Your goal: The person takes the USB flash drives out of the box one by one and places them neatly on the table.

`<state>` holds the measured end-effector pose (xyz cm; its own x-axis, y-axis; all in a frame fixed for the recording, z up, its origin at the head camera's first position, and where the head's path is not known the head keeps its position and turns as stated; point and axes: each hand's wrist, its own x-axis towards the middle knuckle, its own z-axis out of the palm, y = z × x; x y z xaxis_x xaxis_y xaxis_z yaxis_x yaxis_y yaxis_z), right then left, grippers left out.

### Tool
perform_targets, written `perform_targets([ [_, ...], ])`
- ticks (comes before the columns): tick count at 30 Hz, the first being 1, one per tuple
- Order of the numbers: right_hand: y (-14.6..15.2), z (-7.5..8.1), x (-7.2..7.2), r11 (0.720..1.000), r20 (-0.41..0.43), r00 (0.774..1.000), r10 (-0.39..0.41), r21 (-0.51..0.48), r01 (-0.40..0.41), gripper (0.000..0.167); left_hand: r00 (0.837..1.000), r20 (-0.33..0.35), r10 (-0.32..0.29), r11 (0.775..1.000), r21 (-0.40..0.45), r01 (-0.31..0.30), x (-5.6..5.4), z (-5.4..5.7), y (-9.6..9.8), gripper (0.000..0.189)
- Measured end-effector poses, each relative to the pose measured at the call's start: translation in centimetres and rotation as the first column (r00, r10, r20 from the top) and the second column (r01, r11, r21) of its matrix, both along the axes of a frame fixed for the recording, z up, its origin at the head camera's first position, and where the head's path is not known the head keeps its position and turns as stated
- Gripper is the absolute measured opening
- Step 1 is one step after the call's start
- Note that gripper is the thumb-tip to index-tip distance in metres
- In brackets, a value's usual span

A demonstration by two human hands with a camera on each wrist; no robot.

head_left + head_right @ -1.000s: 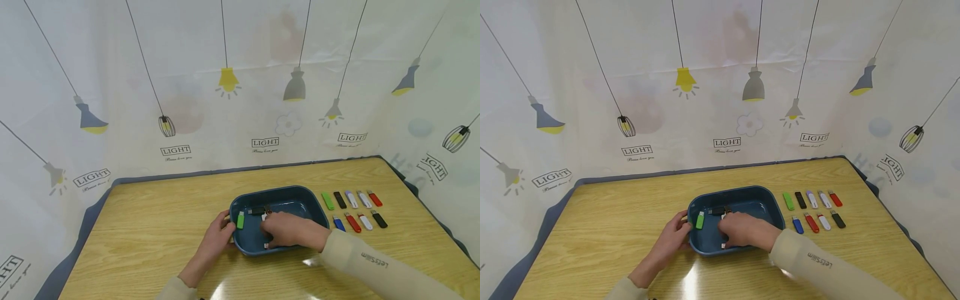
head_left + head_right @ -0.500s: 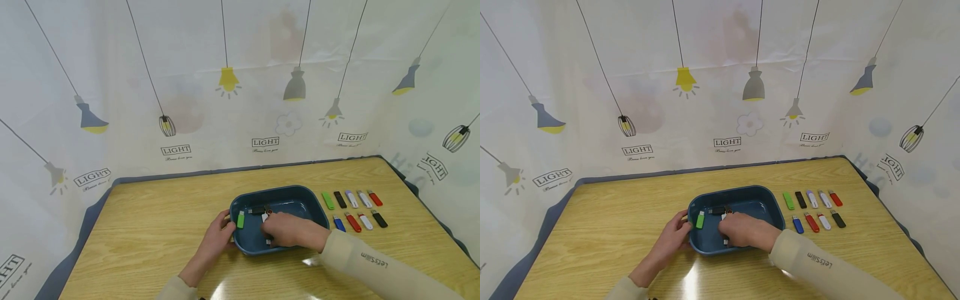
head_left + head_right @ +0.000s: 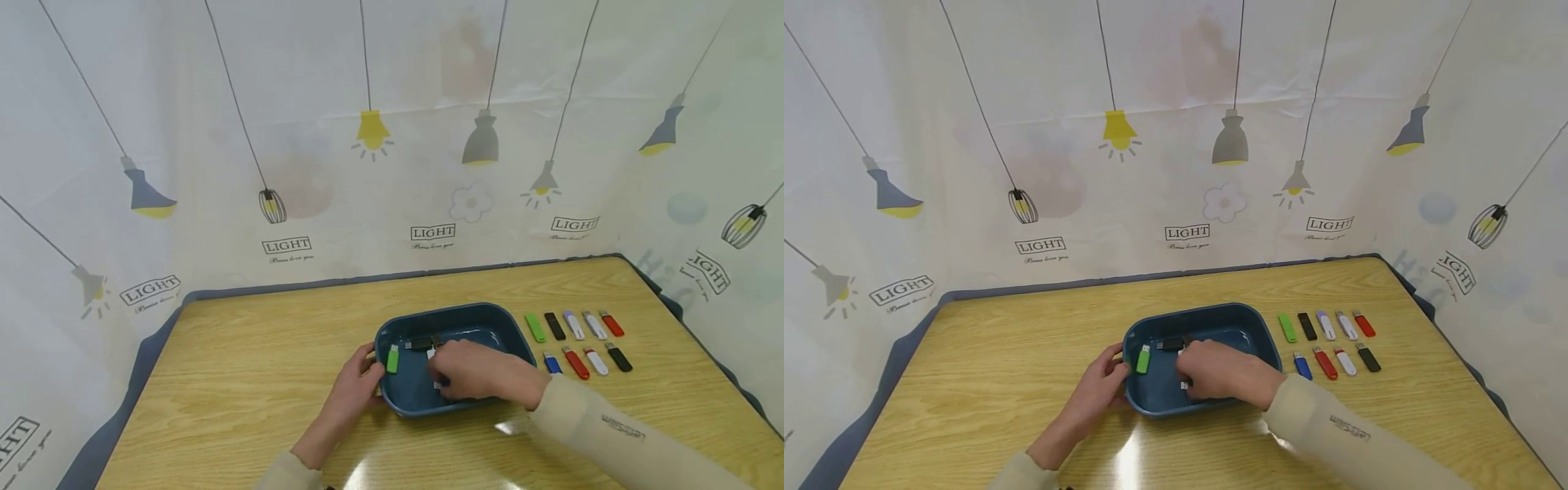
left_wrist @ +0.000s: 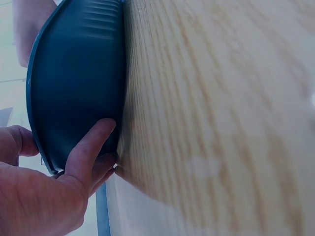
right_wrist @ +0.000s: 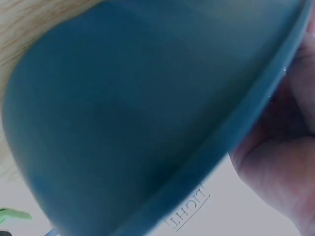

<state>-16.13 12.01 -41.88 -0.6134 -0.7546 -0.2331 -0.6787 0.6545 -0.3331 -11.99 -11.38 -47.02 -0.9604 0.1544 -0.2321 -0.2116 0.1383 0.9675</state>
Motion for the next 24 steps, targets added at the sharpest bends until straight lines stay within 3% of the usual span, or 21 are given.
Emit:
perform_targets([
  [11,2.6,1.2,0.4,0.989,-0.076,0.993,-0.093,-0.121,0.083,0.008,1.000,0.001,-0.003,1.000,0.006,0.003,0.0,-0.1,-0.1,0.057],
  [17,4.2,1.7,0.9,0.967,-0.064,0.983,-0.173,-0.201,0.157,0.014,1.000,0.000,-0.008,1.000,0.008,0.008,0.0,-0.1,-0.1,0.057],
  [24,6.0,2.2,1.3,0.941,-0.096,0.970,-0.221,-0.280,0.187,0.014,1.000,0.003,-0.012,1.000,0.010,0.012,0.1,0.1,-0.1,0.058],
])
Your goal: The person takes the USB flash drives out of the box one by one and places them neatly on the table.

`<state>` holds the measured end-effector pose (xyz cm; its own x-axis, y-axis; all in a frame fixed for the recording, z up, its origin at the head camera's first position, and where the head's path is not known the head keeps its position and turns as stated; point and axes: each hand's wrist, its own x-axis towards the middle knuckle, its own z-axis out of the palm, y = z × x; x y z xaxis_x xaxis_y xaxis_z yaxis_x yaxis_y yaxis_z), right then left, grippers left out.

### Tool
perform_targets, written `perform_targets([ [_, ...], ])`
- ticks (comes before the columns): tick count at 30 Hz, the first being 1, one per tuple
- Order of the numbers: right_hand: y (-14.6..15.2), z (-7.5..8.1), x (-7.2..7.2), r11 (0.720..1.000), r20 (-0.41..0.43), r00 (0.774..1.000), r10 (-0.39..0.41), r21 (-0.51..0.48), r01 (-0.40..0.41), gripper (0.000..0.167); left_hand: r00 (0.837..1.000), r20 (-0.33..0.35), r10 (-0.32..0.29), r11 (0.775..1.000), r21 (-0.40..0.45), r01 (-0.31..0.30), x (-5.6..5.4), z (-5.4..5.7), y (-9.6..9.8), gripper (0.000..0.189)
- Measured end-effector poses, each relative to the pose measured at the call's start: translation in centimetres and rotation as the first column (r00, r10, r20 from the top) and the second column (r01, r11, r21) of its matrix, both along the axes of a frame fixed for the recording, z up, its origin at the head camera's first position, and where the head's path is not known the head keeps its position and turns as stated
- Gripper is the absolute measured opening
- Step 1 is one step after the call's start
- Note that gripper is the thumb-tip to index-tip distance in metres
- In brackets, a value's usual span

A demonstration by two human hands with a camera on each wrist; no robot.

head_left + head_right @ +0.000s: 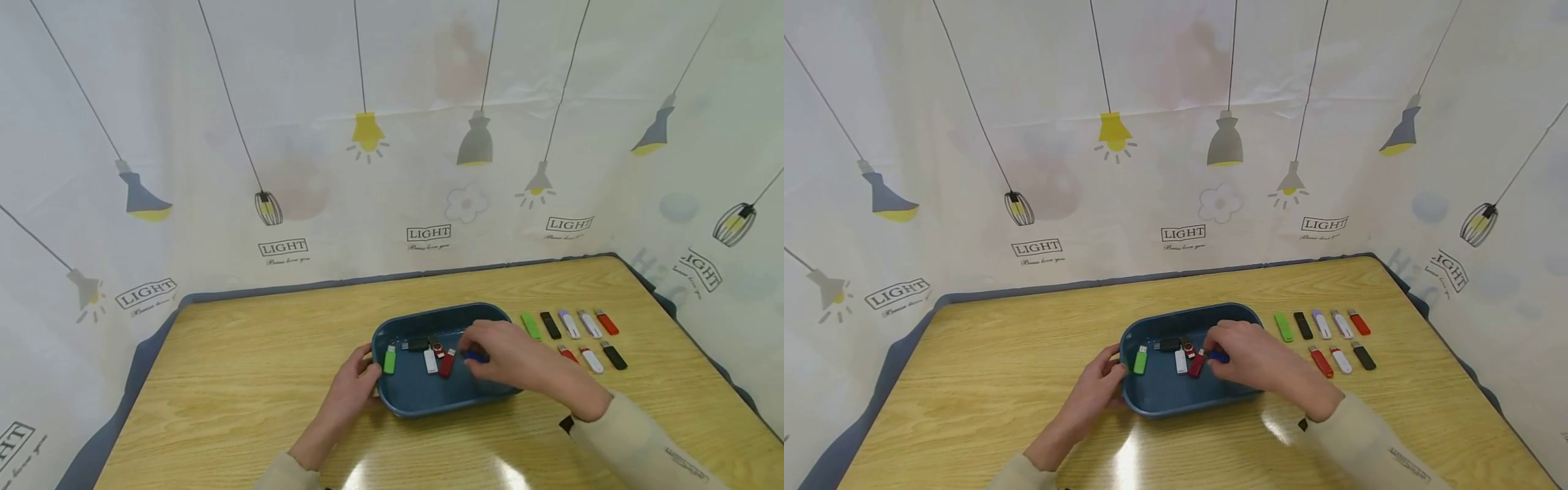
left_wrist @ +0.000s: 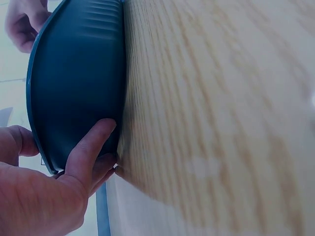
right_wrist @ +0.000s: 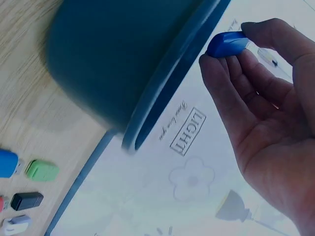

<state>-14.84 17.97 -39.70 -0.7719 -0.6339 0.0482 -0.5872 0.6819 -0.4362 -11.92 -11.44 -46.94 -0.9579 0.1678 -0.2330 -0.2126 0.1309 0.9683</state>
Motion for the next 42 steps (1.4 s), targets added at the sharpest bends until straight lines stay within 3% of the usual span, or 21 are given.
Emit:
perform_targets([
  [14,4.3,0.4,1.1,0.984,0.017,0.985,-0.171,-0.056,0.172,0.016,1.000,0.004,0.010,1.000,-0.016,-0.010,0.0,0.0,0.1,0.058],
  [26,7.9,-0.3,1.2,0.956,-0.032,0.960,-0.280,-0.099,0.276,0.014,1.000,0.000,0.004,1.000,-0.012,-0.004,0.0,-0.1,0.0,0.057],
  [42,14.1,-1.2,1.2,0.908,-0.018,0.908,-0.419,-0.001,0.419,0.019,1.000,-0.019,-0.008,1.000,-0.007,0.008,-0.1,-0.2,0.0,0.057],
])
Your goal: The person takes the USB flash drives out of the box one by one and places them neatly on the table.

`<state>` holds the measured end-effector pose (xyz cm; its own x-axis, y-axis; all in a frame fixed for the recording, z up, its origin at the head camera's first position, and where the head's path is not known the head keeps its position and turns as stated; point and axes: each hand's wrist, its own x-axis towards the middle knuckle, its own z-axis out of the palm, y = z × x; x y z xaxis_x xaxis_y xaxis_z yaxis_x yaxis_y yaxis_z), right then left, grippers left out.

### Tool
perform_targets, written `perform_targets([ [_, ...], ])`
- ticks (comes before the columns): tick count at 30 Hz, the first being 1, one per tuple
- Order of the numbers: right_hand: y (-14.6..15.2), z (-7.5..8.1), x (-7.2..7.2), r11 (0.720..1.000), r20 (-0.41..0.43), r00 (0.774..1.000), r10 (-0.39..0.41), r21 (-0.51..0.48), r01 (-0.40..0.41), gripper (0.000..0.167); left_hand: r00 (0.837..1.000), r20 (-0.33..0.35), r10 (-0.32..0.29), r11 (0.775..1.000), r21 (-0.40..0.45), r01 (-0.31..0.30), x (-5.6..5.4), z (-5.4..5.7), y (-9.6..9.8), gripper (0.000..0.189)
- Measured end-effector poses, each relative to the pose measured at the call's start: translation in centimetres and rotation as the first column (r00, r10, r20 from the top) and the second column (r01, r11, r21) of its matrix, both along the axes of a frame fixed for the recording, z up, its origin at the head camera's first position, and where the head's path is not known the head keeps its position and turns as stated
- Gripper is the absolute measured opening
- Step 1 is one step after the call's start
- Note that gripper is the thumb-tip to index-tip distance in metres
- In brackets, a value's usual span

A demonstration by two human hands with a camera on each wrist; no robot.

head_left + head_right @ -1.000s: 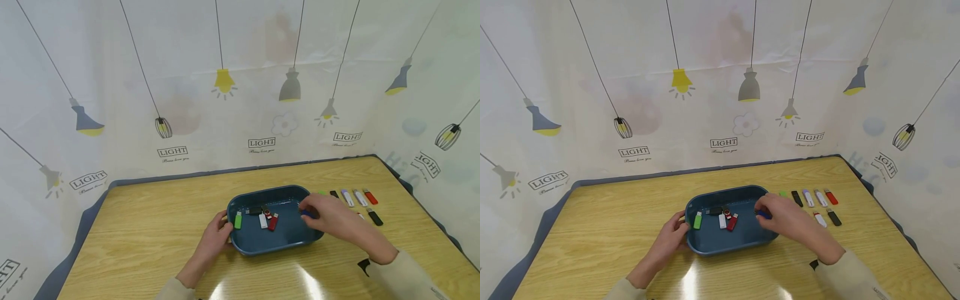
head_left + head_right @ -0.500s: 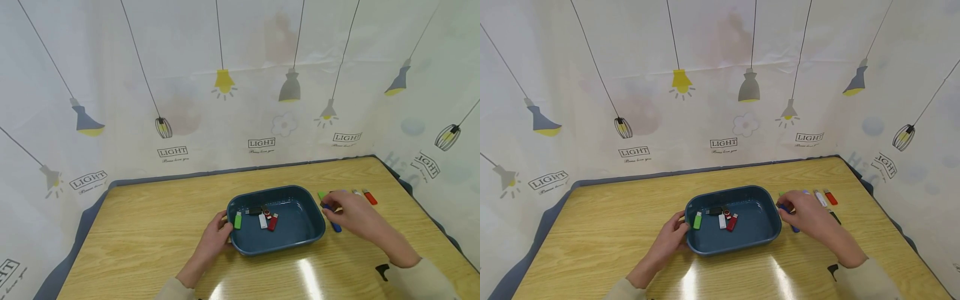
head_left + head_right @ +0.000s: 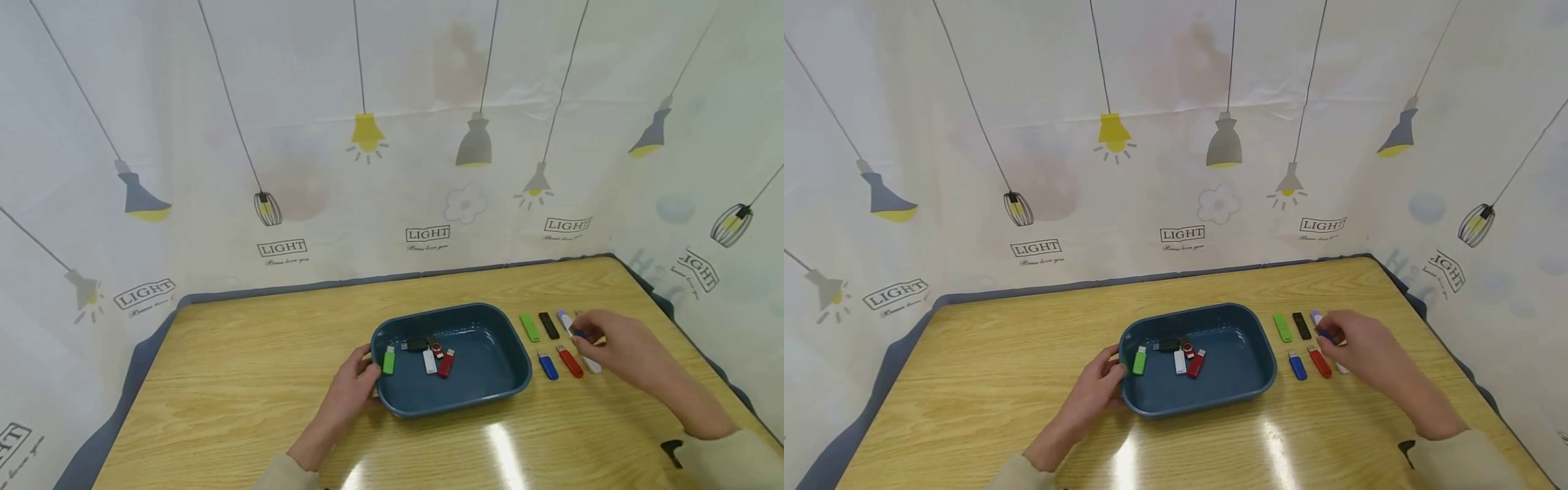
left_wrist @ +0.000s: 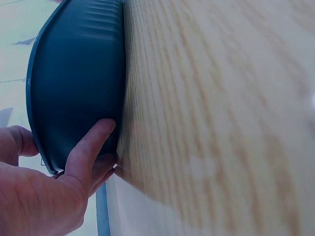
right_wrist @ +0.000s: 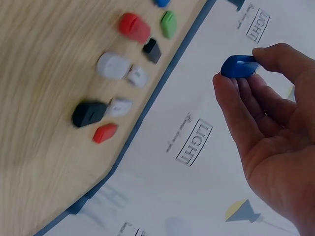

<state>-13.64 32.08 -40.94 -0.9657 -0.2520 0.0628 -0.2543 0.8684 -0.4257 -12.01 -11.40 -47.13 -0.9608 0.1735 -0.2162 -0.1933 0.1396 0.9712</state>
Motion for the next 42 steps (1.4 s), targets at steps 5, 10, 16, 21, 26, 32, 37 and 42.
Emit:
perform_targets([
  [5,2.1,-0.5,0.0,0.999,0.013,0.999,-0.039,0.030,0.038,0.021,1.000,-0.004,0.000,1.000,-0.002,0.000,0.0,-0.1,-0.1,0.056],
  [10,3.7,-0.9,-0.2,0.996,0.030,0.997,-0.072,0.057,0.070,0.023,1.000,-0.002,0.000,1.000,-0.018,0.000,0.0,0.0,0.0,0.056],
  [16,5.1,-1.2,-0.7,0.996,0.073,0.994,-0.078,0.056,0.074,0.027,1.000,0.003,0.001,1.000,-0.019,-0.001,0.0,0.0,0.0,0.056],
  [21,6.0,-1.3,-0.8,0.995,0.059,0.995,-0.087,0.064,0.083,0.029,1.000,0.004,0.002,1.000,-0.022,-0.002,0.0,0.1,0.0,0.057],
  [26,6.9,-1.8,-1.1,0.992,0.042,0.994,-0.099,0.080,0.095,0.029,1.000,0.006,0.003,1.000,-0.023,-0.003,0.0,0.1,0.0,0.057],
  [32,8.0,-2.5,-1.4,0.989,0.040,0.993,-0.113,0.102,0.109,0.027,1.000,0.010,0.003,1.000,-0.012,-0.003,0.0,0.1,0.0,0.058],
  [37,8.6,-2.8,-1.5,0.985,0.063,0.989,-0.136,0.115,0.128,0.030,1.000,0.014,-0.001,1.000,-0.009,0.001,0.0,0.2,-0.1,0.058],
  [42,9.1,-3.2,-1.9,0.982,0.106,0.983,-0.153,0.127,0.139,0.034,1.000,0.009,-0.004,1.000,-0.009,0.004,-0.1,0.1,-0.1,0.059],
])
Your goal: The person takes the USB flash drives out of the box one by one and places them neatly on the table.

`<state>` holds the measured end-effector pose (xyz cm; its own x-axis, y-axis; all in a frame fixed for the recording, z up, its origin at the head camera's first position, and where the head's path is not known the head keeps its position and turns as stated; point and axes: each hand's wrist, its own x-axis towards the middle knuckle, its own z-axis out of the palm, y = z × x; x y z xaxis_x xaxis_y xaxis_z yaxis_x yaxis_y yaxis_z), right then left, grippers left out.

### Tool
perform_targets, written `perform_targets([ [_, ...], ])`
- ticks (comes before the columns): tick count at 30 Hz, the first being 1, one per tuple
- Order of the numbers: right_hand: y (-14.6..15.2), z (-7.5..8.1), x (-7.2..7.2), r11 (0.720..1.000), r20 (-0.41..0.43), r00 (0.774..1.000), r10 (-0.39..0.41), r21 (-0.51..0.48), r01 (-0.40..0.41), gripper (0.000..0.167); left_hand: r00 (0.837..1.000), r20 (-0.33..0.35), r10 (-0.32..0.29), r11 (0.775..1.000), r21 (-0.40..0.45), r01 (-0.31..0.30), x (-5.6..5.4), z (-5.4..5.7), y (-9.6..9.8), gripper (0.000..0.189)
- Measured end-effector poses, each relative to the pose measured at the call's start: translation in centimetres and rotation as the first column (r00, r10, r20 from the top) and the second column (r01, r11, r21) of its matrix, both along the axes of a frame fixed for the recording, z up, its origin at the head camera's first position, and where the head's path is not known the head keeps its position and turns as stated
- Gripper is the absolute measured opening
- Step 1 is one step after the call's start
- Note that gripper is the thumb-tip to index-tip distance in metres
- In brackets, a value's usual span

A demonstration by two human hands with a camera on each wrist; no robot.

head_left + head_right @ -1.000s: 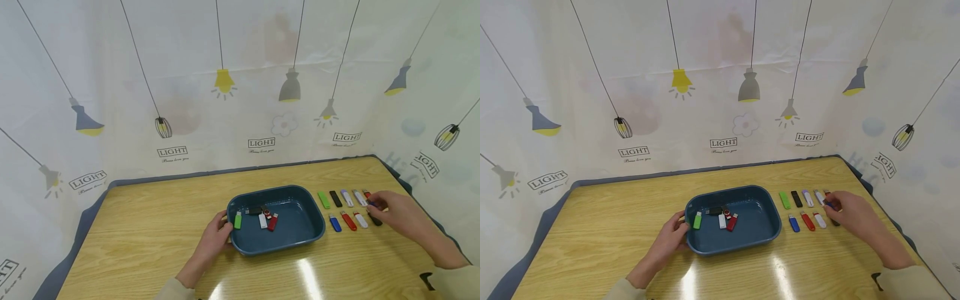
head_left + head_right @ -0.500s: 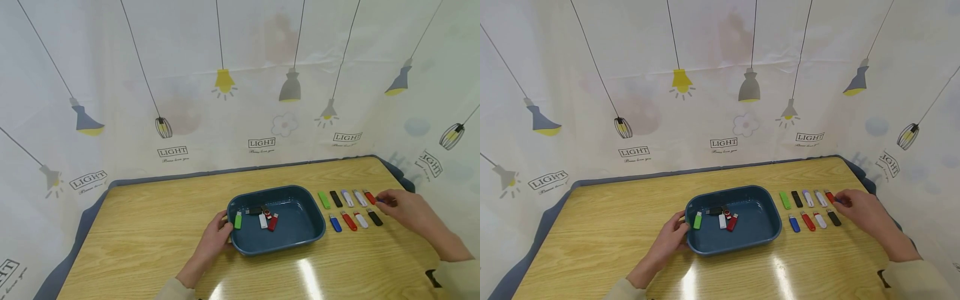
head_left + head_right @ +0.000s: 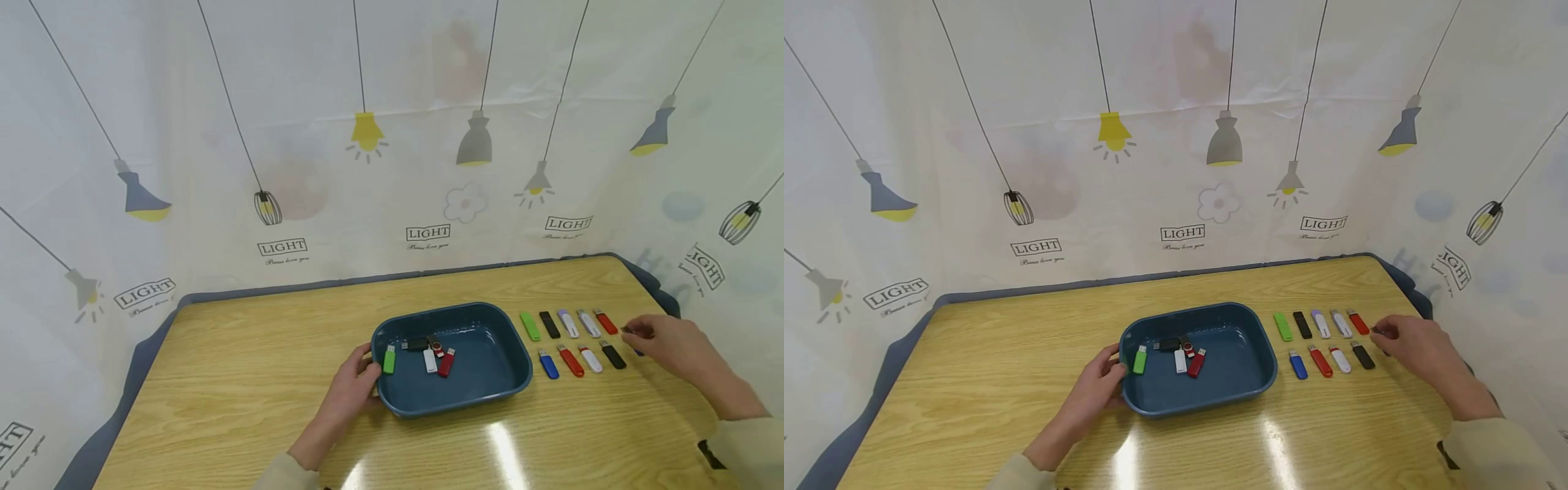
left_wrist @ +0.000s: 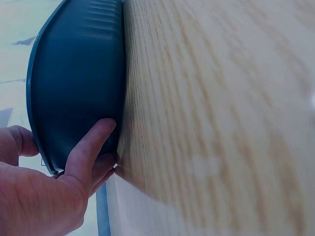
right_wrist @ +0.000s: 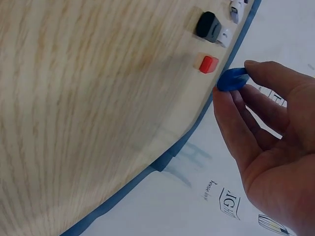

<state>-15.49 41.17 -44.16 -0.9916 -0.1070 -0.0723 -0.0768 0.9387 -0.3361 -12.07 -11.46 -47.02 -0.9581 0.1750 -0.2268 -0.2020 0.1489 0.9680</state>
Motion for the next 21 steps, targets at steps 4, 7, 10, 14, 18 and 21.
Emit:
perform_targets([
  [4,0.3,-0.6,-0.3,1.000,0.020,1.000,-0.005,0.007,0.005,0.035,1.000,-0.005,-0.004,1.000,0.008,0.004,0.0,-0.1,-0.1,0.059],
  [7,0.5,-1.0,-0.5,1.000,0.022,1.000,-0.011,0.017,0.010,0.035,1.000,-0.001,-0.004,1.000,0.013,0.004,0.0,-0.1,-0.1,0.058],
  [10,0.7,-1.3,-0.7,1.000,0.030,0.999,-0.014,0.022,0.013,0.036,1.000,0.001,-0.003,1.000,0.019,0.003,0.0,-0.1,-0.1,0.057],
  [14,0.8,-1.5,-0.8,1.000,0.045,0.999,-0.013,0.021,0.012,0.035,1.000,-0.001,-0.005,1.000,0.021,0.005,0.0,-0.1,-0.1,0.057],
  [18,0.8,-1.6,-0.9,1.000,0.052,0.999,-0.004,0.018,0.003,0.032,1.000,-0.004,-0.008,1.000,0.016,0.008,0.0,-0.1,-0.1,0.057],
  [21,0.8,-1.8,-0.9,1.000,0.058,0.998,0.002,0.022,-0.004,0.031,1.000,-0.005,-0.010,1.000,0.015,0.010,0.0,-0.1,-0.2,0.057],
])
